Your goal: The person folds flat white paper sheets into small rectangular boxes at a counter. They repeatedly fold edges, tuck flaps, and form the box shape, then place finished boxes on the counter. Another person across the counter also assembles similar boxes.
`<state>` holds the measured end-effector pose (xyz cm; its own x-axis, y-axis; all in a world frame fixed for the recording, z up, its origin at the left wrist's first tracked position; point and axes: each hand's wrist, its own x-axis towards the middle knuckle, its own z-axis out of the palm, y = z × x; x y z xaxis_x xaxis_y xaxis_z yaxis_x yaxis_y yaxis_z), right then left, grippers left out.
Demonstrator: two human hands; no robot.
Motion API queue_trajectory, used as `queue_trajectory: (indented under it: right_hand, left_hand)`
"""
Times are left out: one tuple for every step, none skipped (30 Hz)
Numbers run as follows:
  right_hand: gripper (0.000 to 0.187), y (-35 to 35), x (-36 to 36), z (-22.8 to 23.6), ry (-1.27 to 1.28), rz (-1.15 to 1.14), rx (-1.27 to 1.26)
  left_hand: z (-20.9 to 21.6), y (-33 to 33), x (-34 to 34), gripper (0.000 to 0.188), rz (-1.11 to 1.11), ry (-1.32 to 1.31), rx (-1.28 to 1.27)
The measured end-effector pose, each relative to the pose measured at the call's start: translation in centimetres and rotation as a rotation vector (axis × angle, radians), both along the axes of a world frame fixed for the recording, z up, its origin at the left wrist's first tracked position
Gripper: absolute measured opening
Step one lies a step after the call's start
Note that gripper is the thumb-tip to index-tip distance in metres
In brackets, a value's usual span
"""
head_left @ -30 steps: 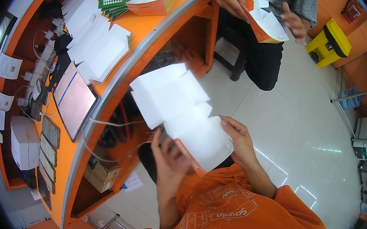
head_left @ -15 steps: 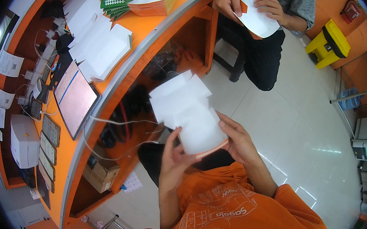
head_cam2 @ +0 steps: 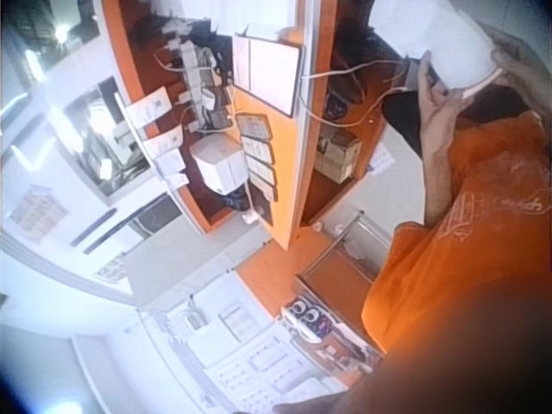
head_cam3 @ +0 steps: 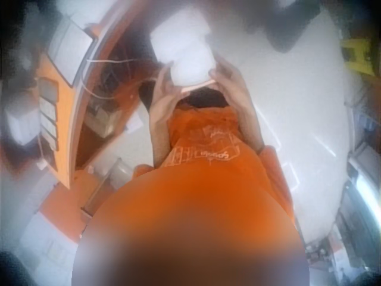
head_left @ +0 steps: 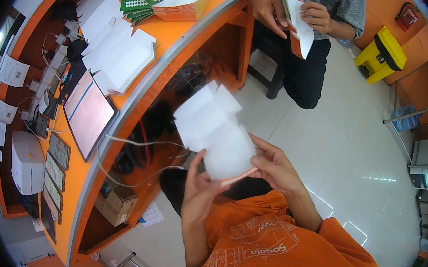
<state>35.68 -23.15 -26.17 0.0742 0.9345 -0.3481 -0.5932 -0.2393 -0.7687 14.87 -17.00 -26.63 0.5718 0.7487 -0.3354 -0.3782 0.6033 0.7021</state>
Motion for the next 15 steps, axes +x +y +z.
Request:
queue_trajectory:
  right_hand:
    - [0.077,0.0,0.0,-0.1,-0.002,0.002,0.005]
    - [0.078,-0.2,0.0,-0.1,-0.006,0.005,0.011]
    - [0.079,-0.2,0.1,-0.2,-0.020,0.001,0.015]
    - [0.080,-0.4,0.3,-0.3,-0.058,0.022,0.056]
    - [0.082,-0.6,0.3,-0.5,-0.101,0.036,0.093]
    - [0.083,-0.9,0.4,-0.6,-0.143,0.052,0.133]
    - [0.082,-1.4,0.3,-0.8,-0.114,0.075,0.117]
    - [0.082,-1.9,0.5,-0.9,-0.090,0.100,0.104]
    - [0.081,-2.6,0.7,-1.1,-0.060,0.137,0.092]
    - [0.080,-3.1,1.0,-1.5,-0.085,0.169,0.076]
    - [0.078,-3.5,1.1,-2.0,-0.100,0.210,0.060]
    - [0.077,-3.7,1.3,-2.5,-0.118,0.248,0.043]
    - [0.064,-3.8,1.3,-3.1,-0.151,0.204,-0.002]
    - [0.060,-3.7,1.4,-3.7,-0.123,0.152,0.021]
    - [0.057,-3.6,1.6,-4.2,-0.123,0.099,-0.007]
  left_hand:
    - [0.2,0.0,0.0,0.085,-0.011,0.014,0.023]
    - [0.3,-0.1,0.0,0.087,-0.022,0.026,0.048]
    - [0.4,-0.3,0.1,0.089,-0.016,0.035,0.069]
    - [0.3,-0.4,0.1,0.090,-0.010,0.025,0.119]
    - [0.3,-0.7,0.2,0.091,0.012,0.017,0.165]
    - [0.1,-0.9,0.1,0.092,0.036,0.010,0.211]
    - [-0.2,-1.1,0.0,0.093,0.091,0.043,0.200]
    - [-0.6,-1.2,-0.1,0.093,0.148,0.071,0.190]
    - [-1.1,-1.3,-0.2,0.093,0.203,0.089,0.176]
    - [-1.7,-1.3,-0.3,0.093,0.197,0.212,0.220]
    - [-2.2,-1.4,-0.7,0.092,0.183,0.328,0.257]
    - [-2.7,-1.5,-1.1,0.092,0.164,0.467,0.244]
    - [-3.1,-1.8,-1.4,0.092,0.152,0.404,0.284]
    - [-3.5,-2.1,-1.7,0.093,0.134,0.365,0.274]
    - [-3.8,-2.3,-1.9,0.093,0.115,0.317,0.265]
